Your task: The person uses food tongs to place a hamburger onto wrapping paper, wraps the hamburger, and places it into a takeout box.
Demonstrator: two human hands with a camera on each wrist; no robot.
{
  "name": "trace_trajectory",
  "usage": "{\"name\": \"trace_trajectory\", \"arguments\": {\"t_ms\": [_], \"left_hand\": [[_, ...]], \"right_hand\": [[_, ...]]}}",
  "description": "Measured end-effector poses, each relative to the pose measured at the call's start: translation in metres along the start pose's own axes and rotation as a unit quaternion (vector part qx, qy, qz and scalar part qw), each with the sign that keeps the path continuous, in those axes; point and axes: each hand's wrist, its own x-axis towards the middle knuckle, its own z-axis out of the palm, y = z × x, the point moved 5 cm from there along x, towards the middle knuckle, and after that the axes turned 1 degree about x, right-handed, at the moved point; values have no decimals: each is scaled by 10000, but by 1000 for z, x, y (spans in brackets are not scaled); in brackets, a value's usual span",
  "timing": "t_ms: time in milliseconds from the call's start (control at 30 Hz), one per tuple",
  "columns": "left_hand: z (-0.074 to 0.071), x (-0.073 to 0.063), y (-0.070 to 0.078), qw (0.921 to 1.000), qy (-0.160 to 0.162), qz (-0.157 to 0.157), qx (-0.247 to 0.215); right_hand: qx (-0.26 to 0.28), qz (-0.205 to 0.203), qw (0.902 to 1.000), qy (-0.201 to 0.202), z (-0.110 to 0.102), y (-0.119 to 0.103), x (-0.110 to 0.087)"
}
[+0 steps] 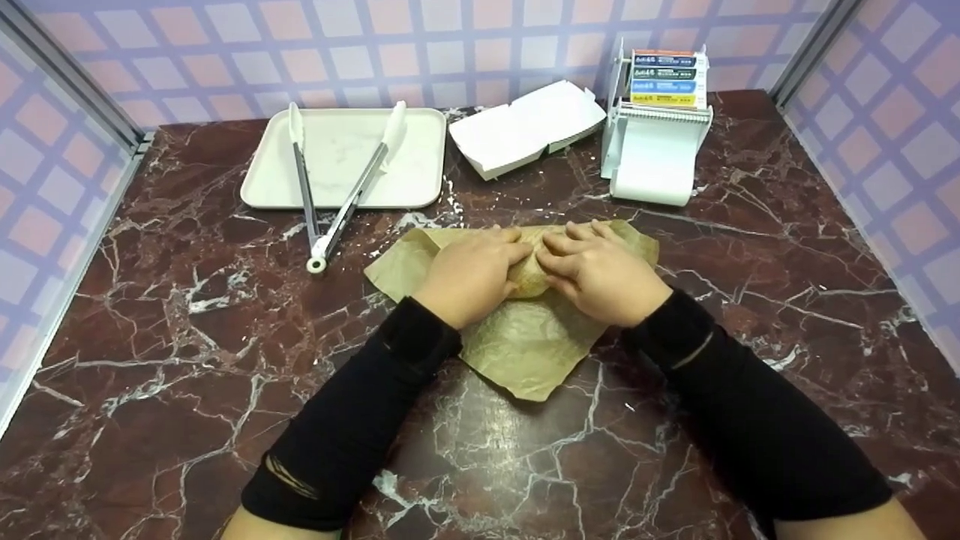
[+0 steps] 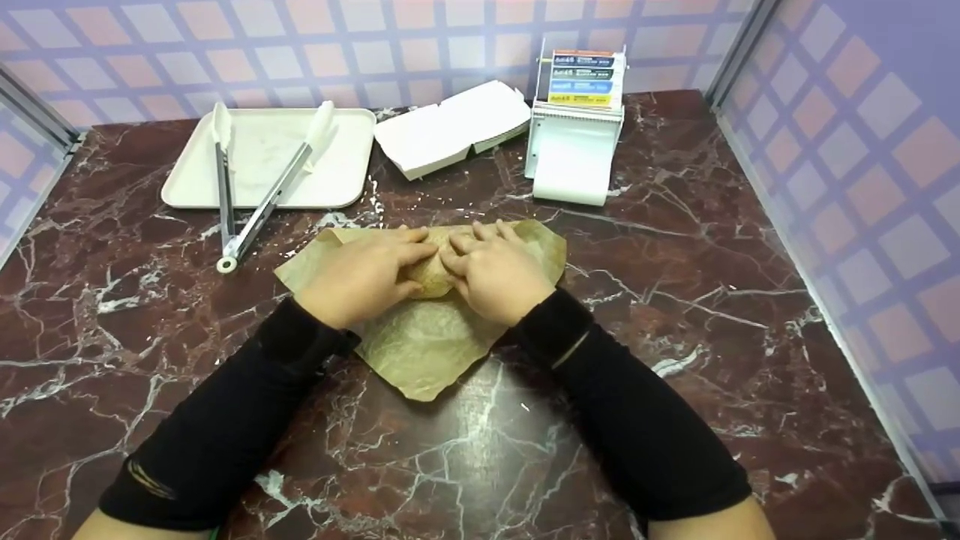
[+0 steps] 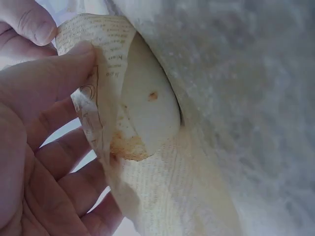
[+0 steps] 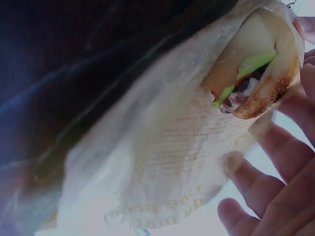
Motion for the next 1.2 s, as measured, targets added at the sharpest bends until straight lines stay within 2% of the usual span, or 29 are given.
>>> {"name": "trace_trajectory", "arguments": {"t_ms": [167,367,600,767,867,1000,1100,1200], "left_hand": [[3,-3,5,9997,164,117,149],[6,-4,4,9998,157,32,133],[4,-6,10,9989,298,176,327],[5,-6,10,9993,283,45,246],[5,-5,10,9992,319,52,238],[5,-4,10,9986,404,95,340],[5,-4,9,9984,426,57,365],[5,-5,9,9985,421,69,345]], "right_hand": [[-145,-226,9996,107,-2,-2,-2],[-227,-600,9977,203,-1,-5,-4],[-276,-633,9975,160,-2,-6,-6],[-91,-791,9968,42,-9,-12,-12],[202,-997,9947,-157,-15,-21,-20],[496,-1215,9876,-856,-9,-35,-31],[430,-1251,9830,-1272,1,-44,-36],[204,-1255,9827,-1350,9,-50,-38]]}}
